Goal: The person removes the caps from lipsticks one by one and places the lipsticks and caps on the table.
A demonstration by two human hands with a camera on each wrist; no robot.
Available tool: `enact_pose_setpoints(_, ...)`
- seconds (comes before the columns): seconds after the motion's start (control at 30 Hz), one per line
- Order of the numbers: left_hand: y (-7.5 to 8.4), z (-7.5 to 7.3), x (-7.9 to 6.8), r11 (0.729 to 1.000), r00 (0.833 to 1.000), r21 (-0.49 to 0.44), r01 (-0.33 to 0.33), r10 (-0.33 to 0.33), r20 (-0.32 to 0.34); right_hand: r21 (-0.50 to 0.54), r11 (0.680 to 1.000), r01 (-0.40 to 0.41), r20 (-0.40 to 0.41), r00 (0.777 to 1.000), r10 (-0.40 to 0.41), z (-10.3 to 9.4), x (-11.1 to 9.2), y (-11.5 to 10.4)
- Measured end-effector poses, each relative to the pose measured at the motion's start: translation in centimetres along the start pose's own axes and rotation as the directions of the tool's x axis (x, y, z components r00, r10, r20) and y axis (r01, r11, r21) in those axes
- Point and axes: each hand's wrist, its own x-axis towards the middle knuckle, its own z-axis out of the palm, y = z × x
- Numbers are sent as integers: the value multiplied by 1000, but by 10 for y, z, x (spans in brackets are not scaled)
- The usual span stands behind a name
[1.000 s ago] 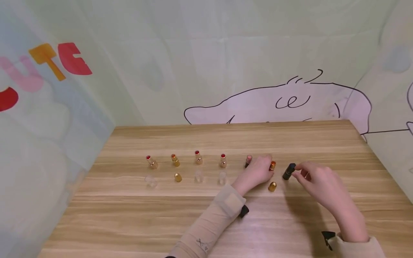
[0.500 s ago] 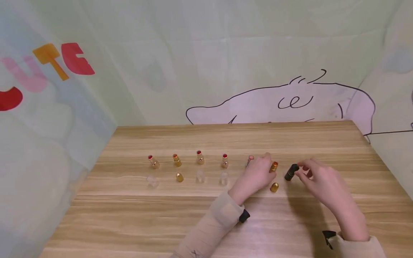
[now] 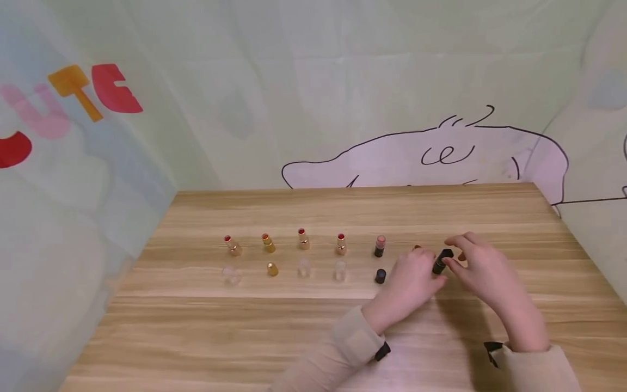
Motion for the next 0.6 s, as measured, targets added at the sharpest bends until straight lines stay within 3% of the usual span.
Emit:
enact_pose_setpoints(0.33, -2, 13, 8, 996, 998, 88, -2, 7, -58, -56, 995, 87, -35, 995, -89, 12, 6, -2)
enact_pose_setpoints(0.6, -1, 14, 8, 997, 999, 71, -10, 14, -48, -43, 995, 95, -48, 994, -97, 15, 4, 0)
